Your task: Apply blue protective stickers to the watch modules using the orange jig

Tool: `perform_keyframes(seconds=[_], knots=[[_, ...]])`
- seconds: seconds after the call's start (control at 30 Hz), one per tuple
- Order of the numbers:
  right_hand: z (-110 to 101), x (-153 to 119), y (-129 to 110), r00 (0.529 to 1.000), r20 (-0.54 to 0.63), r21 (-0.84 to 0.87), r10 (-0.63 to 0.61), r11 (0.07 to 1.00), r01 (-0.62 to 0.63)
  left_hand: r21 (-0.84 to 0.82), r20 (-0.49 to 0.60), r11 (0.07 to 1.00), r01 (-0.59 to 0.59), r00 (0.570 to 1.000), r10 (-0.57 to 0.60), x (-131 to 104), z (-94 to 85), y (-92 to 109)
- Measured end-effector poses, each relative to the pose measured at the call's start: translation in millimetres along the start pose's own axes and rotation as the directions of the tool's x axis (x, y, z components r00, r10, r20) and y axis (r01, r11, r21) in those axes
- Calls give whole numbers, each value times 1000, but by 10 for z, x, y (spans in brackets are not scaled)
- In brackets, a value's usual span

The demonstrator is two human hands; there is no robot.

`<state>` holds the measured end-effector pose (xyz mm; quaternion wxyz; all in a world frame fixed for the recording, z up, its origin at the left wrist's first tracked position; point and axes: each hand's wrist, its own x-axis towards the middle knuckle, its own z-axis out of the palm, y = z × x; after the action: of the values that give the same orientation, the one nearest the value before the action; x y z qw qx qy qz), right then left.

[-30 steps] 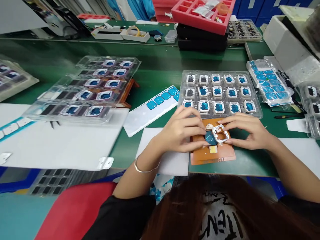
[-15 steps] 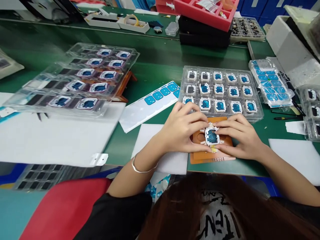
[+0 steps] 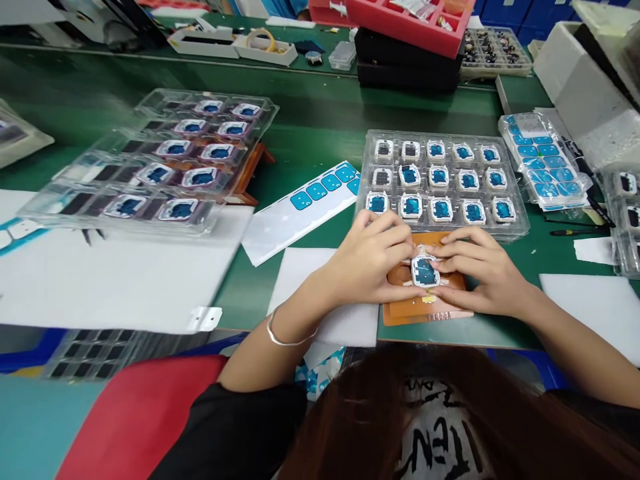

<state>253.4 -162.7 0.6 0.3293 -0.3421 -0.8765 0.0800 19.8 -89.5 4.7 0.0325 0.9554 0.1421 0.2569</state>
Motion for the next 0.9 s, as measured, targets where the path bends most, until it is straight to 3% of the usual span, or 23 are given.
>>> perform_keyframes(seconds=[0.1, 0.27, 0.4, 0.5, 0.6, 0.77, 0.9], knots=[[14, -2, 12, 1000, -16, 22, 19, 1000, -19, -68, 8, 996, 49, 999, -49, 1, 7, 7], [24, 13, -11, 995, -84, 45, 56, 998, -52, -189, -100, 977, 101, 988, -121, 6, 31, 60], [70, -16, -14, 981, -140, 180, 131, 978, -105, -268, -214, 963, 4, 975, -64, 22, 106, 98], [94, -59, 0, 957, -157, 463, 246, 874, -148, -264, -225, 962, -74, 974, 14, 35, 160, 101], [74, -78, 12, 927, -80, 674, 367, 705, -221, -245, -270, 969, -36, 962, -32, 37, 182, 76], [23, -57, 47, 851, 12, 770, 525, 538, -343, -268, -348, 963, -3, 933, -94, 30, 175, 9], [1, -90, 159, 820, -19, 739, 572, 560, -374, -208, -200, 971, -118, 977, 76, 36, 161, -14]])
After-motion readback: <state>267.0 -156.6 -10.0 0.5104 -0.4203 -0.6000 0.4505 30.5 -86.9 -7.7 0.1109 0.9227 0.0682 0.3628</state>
